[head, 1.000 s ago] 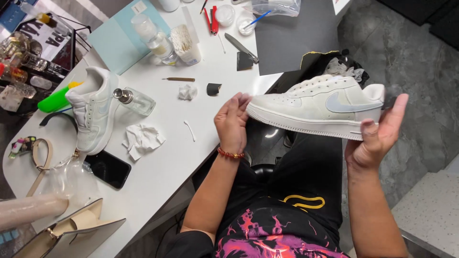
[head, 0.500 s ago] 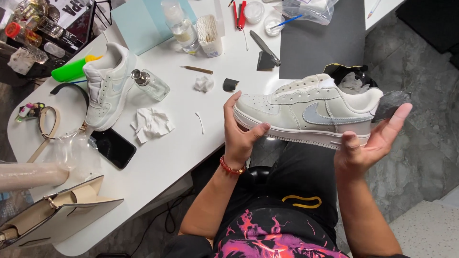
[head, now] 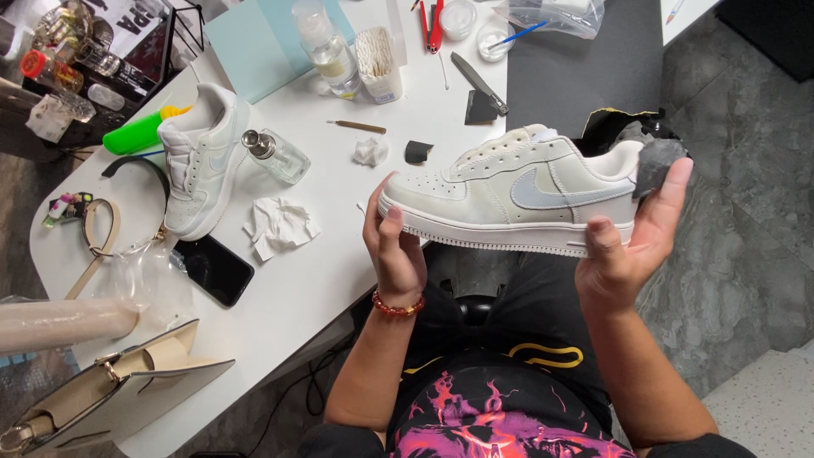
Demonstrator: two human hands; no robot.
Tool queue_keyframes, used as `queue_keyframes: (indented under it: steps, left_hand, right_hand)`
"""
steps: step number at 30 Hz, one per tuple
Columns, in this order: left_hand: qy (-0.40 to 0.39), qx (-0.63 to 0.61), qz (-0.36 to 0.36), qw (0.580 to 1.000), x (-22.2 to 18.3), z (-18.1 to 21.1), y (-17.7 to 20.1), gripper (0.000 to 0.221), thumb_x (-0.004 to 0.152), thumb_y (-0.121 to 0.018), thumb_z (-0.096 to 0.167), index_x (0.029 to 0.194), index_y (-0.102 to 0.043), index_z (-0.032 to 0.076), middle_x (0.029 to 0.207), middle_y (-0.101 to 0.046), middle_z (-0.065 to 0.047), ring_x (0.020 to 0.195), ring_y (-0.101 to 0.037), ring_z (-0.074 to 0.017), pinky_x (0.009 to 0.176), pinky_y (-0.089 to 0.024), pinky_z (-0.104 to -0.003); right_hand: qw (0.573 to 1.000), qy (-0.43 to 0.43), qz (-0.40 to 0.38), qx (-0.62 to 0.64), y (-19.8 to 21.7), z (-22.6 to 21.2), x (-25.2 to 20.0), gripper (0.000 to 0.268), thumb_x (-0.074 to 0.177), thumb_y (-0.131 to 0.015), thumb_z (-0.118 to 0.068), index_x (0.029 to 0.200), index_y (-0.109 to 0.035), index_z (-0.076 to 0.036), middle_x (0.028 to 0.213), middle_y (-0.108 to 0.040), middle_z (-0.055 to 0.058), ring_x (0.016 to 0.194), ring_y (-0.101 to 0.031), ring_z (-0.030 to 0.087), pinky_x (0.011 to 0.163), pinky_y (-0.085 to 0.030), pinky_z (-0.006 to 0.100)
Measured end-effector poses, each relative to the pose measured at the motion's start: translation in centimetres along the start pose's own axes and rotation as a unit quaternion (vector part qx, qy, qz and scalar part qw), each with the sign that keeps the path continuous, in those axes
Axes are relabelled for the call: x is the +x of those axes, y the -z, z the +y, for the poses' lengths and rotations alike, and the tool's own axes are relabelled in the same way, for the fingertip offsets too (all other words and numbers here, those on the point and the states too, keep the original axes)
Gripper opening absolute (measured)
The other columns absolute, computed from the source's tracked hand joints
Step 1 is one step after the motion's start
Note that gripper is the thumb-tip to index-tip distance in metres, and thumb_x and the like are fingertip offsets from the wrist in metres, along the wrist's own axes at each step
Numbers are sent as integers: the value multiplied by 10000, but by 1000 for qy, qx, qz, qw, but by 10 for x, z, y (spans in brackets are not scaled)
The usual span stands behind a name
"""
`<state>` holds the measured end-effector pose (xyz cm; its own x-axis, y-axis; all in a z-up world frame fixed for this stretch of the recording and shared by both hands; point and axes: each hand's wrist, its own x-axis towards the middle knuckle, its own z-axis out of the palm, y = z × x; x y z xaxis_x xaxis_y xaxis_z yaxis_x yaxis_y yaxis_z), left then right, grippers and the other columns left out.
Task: Sanding the outsole and side of a white leather sneaker using a small yellow sanding block.
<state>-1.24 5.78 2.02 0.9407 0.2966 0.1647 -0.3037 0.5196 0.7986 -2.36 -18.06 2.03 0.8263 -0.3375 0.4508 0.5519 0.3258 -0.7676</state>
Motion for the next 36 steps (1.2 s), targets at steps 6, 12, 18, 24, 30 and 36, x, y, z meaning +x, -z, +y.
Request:
queue_keyframes:
  steps: [6, 12, 18, 24, 30, 36]
  left_hand:
    - [89, 5, 45, 995, -6, 1, 21, 658, 891, -732, 227, 1415, -492, -91, 1219, -619, -211, 1096, -633, -279, 914, -556, -411]
    - [21, 17, 106, 994, -19, 13, 46, 628, 904, -751, 222, 1416, -505, -47, 1262, -620, -110, 1174, -611, -186, 1022, -532, -349]
    - [31, 39, 135, 990, -13, 9, 84, 456, 1054, -561, 289, 1348, -600, -58, 1226, -671, -151, 1074, -618, -189, 897, -489, -307]
    - [29, 53, 189, 980, -26, 25, 102, 437, 1018, -554, 320, 1245, -625, -46, 1120, -706, -152, 1058, -658, -217, 940, -527, -351]
    - [-7, -32, 222, 974, -70, 29, 133, 582, 1062, -489, 464, 1239, -632, -72, 1136, -698, -170, 1113, -637, -253, 976, -510, -377]
    - [90, -4, 183, 979, -107, 58, 144, 654, 1036, -345, 546, 1375, -552, 27, 1291, -639, -140, 1191, -612, -218, 1019, -488, -400]
  right_hand:
    - [975, 9, -74, -211, -3, 9, 4, 1187, 913, -919, -184, 1688, -39, 0, 1648, -357, 174, 1394, -485, 223, 1231, -439, 358]
    - [964, -19, -158, -212, -29, 29, -9, 1272, 766, -887, -50, 1674, 3, -29, 1683, -333, 186, 1394, -492, 267, 1190, -467, 395]
    - [978, -88, -176, -67, -29, 49, -1, 1242, 843, -881, 6, 1692, 26, -19, 1734, -189, 108, 1502, -393, 237, 1291, -373, 365]
    - [967, -80, -229, -71, -25, 77, -12, 1207, 854, -828, 43, 1723, 4, -63, 1746, -141, 88, 1522, -363, 241, 1301, -345, 395]
    - [953, -118, -275, -40, -44, 94, -25, 1153, 861, -794, 17, 1719, -26, -46, 1772, -152, 131, 1555, -327, 251, 1322, -317, 426]
    - [931, -203, -302, -10, -67, 92, -35, 1229, 802, -780, 20, 1704, 46, -111, 1626, -327, 226, 1402, -505, 324, 1098, -512, 450]
